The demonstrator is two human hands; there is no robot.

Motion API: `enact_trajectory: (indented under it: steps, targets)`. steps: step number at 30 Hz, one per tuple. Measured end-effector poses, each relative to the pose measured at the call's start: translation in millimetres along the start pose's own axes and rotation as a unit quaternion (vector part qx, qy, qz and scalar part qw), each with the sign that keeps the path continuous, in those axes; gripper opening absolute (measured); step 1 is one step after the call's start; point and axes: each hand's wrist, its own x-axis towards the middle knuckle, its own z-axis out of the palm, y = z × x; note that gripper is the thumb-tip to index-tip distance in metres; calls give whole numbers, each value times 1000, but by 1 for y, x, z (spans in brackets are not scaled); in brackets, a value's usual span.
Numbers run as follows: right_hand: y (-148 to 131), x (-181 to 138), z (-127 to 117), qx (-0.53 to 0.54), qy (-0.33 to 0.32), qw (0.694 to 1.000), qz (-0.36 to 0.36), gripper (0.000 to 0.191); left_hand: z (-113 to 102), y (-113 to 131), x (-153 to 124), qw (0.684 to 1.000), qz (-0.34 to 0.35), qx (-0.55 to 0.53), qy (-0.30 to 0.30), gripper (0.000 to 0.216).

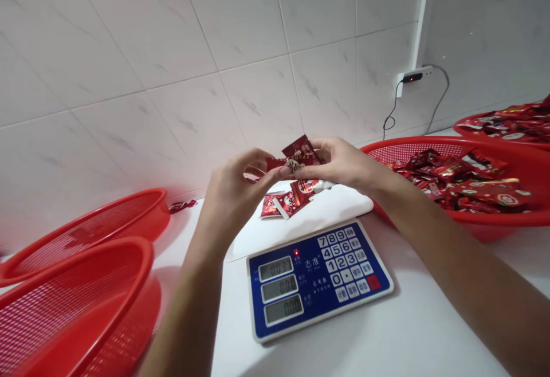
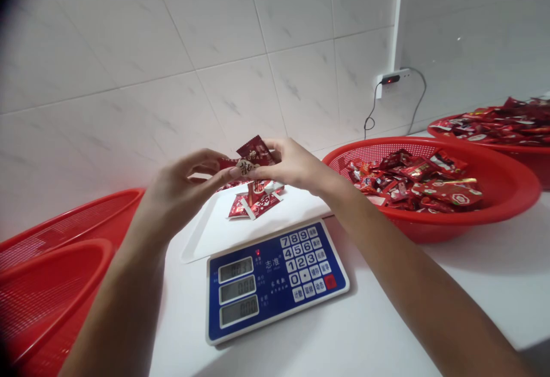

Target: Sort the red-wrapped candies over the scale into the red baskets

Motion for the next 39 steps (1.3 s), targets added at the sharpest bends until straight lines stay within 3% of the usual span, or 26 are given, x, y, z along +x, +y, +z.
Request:
enact_trajectory:
  steps: [4,11,15,21,23,26,29,33,39]
  targets:
    - [4,1,2,-38,8,999,32,27,-4,-8,5,1000,-23,21,0,21]
    - [13,6,-16,-185,181,964,50,10,-27,-52,13,961,-179,210,3,28]
    - [10,5,-21,-137,156,975,77,10,-22,-75,15,941,-201,269,-40,28]
    - [0,2,-10,-60,84,989,104,13,-14,-95,17,946,-181,209,-167,19]
    - [1,3,-6,-56,101,986,117,14,-19,-93,16,948,-174,210,-166,20]
    - [2,4,-4,-77,97,985,118,17,-29,-72,13,963,-152,195,-102,29]
    - [2,3,-2,-91,40,992,74,21,-29,-39,8,993,-92,57,-54,41]
    - [-3,-1,3,-102,-7,994,30,25,-15,-6,1,996,-22,-22,-80,35]
    - [-7,-2,12,-115,-1,993,38,25,-1,-6,0,998,-21,6,-55,14]
